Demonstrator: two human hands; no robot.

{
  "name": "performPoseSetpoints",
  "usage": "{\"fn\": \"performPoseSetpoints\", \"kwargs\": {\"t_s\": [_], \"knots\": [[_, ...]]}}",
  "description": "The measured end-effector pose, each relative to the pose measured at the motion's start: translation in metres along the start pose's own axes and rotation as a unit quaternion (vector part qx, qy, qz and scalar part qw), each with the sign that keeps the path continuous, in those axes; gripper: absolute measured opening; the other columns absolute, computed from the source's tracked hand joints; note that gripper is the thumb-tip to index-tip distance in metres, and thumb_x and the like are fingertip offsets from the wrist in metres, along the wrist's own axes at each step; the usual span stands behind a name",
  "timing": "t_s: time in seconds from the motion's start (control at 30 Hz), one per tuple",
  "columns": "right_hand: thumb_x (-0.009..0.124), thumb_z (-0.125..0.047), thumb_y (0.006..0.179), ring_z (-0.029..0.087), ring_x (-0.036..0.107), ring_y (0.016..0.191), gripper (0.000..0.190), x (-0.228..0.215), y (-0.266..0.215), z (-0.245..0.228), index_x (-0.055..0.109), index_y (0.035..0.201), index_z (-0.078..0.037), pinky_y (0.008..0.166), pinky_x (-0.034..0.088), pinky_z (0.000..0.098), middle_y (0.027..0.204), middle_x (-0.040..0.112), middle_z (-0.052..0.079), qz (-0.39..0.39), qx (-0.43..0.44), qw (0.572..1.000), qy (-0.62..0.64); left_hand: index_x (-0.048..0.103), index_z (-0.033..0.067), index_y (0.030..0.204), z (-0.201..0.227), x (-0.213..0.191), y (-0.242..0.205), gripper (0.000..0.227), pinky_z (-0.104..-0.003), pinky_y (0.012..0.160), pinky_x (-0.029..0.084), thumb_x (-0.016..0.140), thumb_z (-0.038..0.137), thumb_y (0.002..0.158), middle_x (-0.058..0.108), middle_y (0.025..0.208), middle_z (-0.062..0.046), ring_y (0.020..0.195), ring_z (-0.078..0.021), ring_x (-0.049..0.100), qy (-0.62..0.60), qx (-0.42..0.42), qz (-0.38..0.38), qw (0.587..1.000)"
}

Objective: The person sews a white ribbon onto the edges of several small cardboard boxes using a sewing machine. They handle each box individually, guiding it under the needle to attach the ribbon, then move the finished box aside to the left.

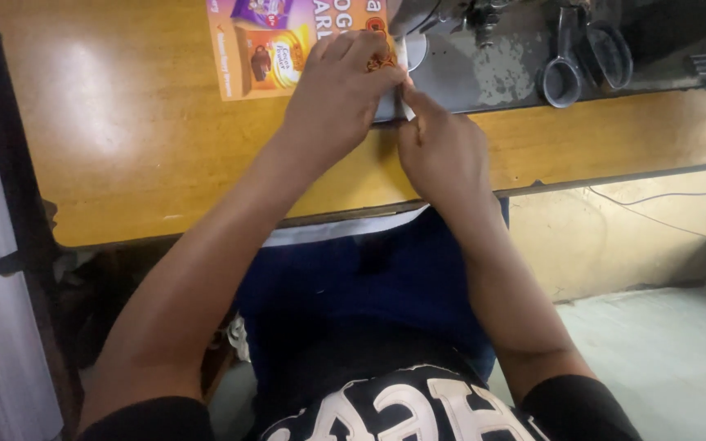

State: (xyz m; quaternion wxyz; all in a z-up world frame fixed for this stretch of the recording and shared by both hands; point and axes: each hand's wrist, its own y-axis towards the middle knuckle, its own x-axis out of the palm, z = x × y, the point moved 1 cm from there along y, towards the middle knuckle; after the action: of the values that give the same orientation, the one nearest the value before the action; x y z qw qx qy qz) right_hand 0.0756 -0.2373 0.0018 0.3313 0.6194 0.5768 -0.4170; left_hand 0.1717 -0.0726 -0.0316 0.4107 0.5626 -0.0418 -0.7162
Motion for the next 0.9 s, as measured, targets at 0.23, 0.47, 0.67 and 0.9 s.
{"fn": "performPoseSetpoints", "kwargs": {"t_s": [0.23, 0.47, 0.67, 0.9], "knots": [[0.046, -0.017, 0.096, 0.048, 0.067, 0.073, 0.057, 0.001, 0.013, 0.0, 0.07, 0.147, -0.011, 0.056, 0.047, 0.0595, 0.085, 0.076, 0.02, 0.008, -0.022, 1.0, 0.012, 0.076, 0.0141, 0.116, -0.008, 0.002, 0.008, 0.031, -0.057, 0.095, 0.047, 0.06, -0.001, 0.094, 0.058, 0.121, -0.014, 0.111, -0.0386, 0.056, 0.026, 0.007, 0.015, 1.0], [0.042, -0.021, 0.098, 0.052, 0.069, 0.082, 0.056, -0.007, 0.011, -0.008, 0.069, 0.145, -0.009, 0.066, 0.048, 0.0615, 0.092, 0.076, 0.026, -0.017, 0.01, 0.999, 0.043, 0.07, 0.005, 0.113, 0.004, -0.013, 0.007, 0.022, -0.053, 0.094, 0.048, 0.063, -0.006, 0.096, 0.059, 0.12, -0.016, 0.108, -0.0401, 0.06, -0.024, 0.052, 0.059, 0.997], [0.041, -0.024, 0.098, 0.015, 0.058, 0.063, 0.064, -0.031, -0.04, -0.029, 0.054, 0.161, -0.022, 0.06, 0.04, 0.0313, 0.064, 0.062, 0.002, -0.071, 0.187, 0.908, 0.368, 0.064, 0.0092, 0.143, 0.015, -0.001, -0.007, 0.039, -0.054, 0.102, 0.051, 0.061, 0.005, 0.105, 0.061, 0.146, -0.011, 0.125, -0.0404, 0.063, -0.028, 0.039, -0.028, 0.998], [0.05, -0.054, 0.103, 0.01, 0.038, 0.055, 0.076, 0.007, -0.136, -0.018, 0.041, 0.169, -0.018, 0.048, 0.033, 0.025, 0.064, 0.045, 0.001, -0.017, 0.184, 0.848, 0.497, 0.075, 0.0051, 0.128, 0.02, 0.0, -0.012, 0.029, -0.052, 0.111, 0.045, 0.057, 0.0, 0.106, 0.071, 0.138, -0.013, 0.13, -0.0378, 0.062, -0.068, 0.021, -0.033, 0.997]]}}
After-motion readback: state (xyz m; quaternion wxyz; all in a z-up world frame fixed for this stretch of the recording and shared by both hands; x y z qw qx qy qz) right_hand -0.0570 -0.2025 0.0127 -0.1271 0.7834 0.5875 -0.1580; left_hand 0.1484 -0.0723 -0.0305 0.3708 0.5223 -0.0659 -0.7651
